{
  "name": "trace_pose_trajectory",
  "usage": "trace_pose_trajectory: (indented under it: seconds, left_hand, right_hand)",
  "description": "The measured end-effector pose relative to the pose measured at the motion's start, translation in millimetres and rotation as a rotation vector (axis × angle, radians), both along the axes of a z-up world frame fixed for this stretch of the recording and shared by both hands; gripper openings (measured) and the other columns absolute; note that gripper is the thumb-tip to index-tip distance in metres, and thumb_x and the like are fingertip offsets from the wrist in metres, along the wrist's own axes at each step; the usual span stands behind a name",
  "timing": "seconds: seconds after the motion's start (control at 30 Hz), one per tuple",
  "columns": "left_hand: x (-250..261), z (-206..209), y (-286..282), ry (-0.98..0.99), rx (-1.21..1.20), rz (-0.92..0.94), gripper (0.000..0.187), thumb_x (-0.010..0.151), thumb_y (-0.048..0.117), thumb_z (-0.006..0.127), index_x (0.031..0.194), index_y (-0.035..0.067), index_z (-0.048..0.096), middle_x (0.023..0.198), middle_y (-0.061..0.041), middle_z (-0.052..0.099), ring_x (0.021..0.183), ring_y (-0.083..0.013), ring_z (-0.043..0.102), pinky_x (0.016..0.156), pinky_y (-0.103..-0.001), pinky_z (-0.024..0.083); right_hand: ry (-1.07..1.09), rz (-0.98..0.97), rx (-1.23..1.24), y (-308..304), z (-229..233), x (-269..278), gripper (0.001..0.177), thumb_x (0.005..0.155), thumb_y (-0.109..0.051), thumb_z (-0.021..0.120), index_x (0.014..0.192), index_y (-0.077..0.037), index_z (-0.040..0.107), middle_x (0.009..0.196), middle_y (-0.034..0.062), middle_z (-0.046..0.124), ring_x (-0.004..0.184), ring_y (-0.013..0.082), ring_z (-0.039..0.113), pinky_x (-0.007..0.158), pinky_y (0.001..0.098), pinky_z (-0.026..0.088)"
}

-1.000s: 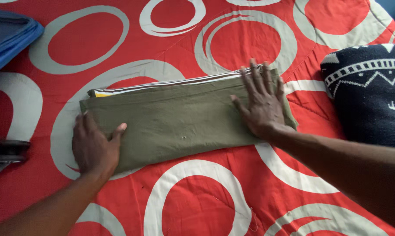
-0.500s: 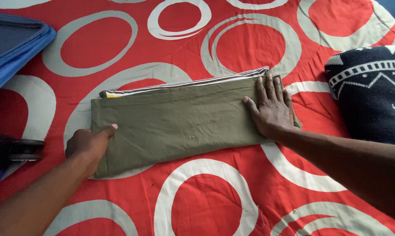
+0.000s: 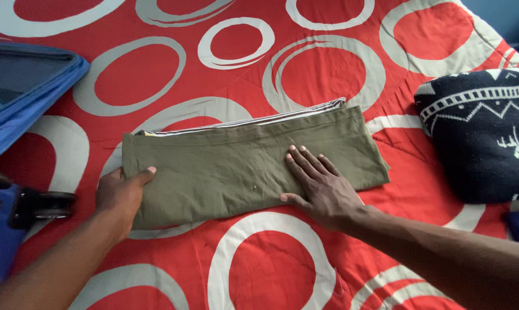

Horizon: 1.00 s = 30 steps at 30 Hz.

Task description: The person picks up a shirt and a pair of shorts from a suitcase on a bed, smooths them out, and folds them on the bed.

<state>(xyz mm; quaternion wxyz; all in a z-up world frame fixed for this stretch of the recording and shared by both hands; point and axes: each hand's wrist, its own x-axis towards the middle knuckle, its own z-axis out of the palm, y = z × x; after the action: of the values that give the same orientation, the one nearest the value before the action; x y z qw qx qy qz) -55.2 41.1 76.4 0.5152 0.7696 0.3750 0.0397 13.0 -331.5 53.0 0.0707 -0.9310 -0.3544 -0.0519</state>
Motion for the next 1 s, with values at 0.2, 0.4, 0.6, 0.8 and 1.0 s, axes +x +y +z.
trace_pose_trajectory:
  seconds: [0.2, 0.4, 0.6, 0.8, 1.0]
  left_hand:
    - [3, 43, -16, 0.026, 0.006, 0.042, 0.04, 0.088, 0.024, 0.073, 0.124, 0.007, 0.07, 0.114, -0.014, 0.074, 0.102, -0.0283, 0.07, 0.088, -0.046, 0.053]
    - [-3, 90, -51, 0.025, 0.146, -0.023, 0.048, 0.086, 0.021, 0.072, 0.133, 0.011, 0.063, 0.12, -0.013, 0.072, 0.107, -0.0291, 0.07, 0.093, -0.046, 0.054]
    - [4, 102, -98, -0.058, 0.188, -0.261, 0.06, 0.083, 0.016, 0.071, 0.14, 0.012, 0.054, 0.118, -0.014, 0.072, 0.104, -0.0271, 0.073, 0.09, -0.044, 0.057]
    - [24, 88, -168, -0.142, -0.098, -0.452, 0.068, 0.079, 0.009, 0.067, 0.145, 0.017, 0.053, 0.111, -0.009, 0.077, 0.094, -0.0194, 0.077, 0.077, -0.038, 0.063]
    - [45, 54, -209, -0.269, -0.18, -0.609, 0.073, 0.078, 0.015, 0.078, 0.145, 0.011, 0.051, 0.108, -0.009, 0.074, 0.099, -0.0198, 0.071, 0.084, -0.033, 0.058]
  right_hand:
    - [0.252, -0.014, 0.046, 22, 8, -23, 0.1, 0.086, -0.062, 0.066, 0.157, -0.007, 0.024, 0.168, 0.0133, 0.02, 0.155, 0.0287, 0.013, 0.122, 0.0496, 0.01]
    - [0.581, -0.047, 0.279, 50, 9, -45, 0.112, 0.076, -0.041, 0.079, 0.162, -0.008, 0.014, 0.165, 0.0135, 0.026, 0.153, 0.0269, 0.024, 0.123, 0.0457, 0.021]
    - [1.212, -0.06, 1.211, 91, 24, -28, 0.096, 0.085, -0.044, 0.068, 0.165, -0.018, 0.022, 0.16, 0.0075, 0.044, 0.137, 0.0266, 0.052, 0.097, 0.046, 0.052]
    - [1.505, -0.496, 1.307, 80, 91, -3, 0.057, 0.094, -0.057, 0.051, 0.134, -0.016, 0.056, 0.108, 0.0049, 0.065, 0.094, 0.0196, 0.065, 0.078, 0.0426, 0.058]
    - [1.169, -0.568, 1.046, 24, 54, 49, 0.025, 0.09, -0.015, 0.064, 0.114, -0.009, 0.067, 0.092, 0.0046, 0.069, 0.077, 0.0196, 0.067, 0.065, 0.0434, 0.053]
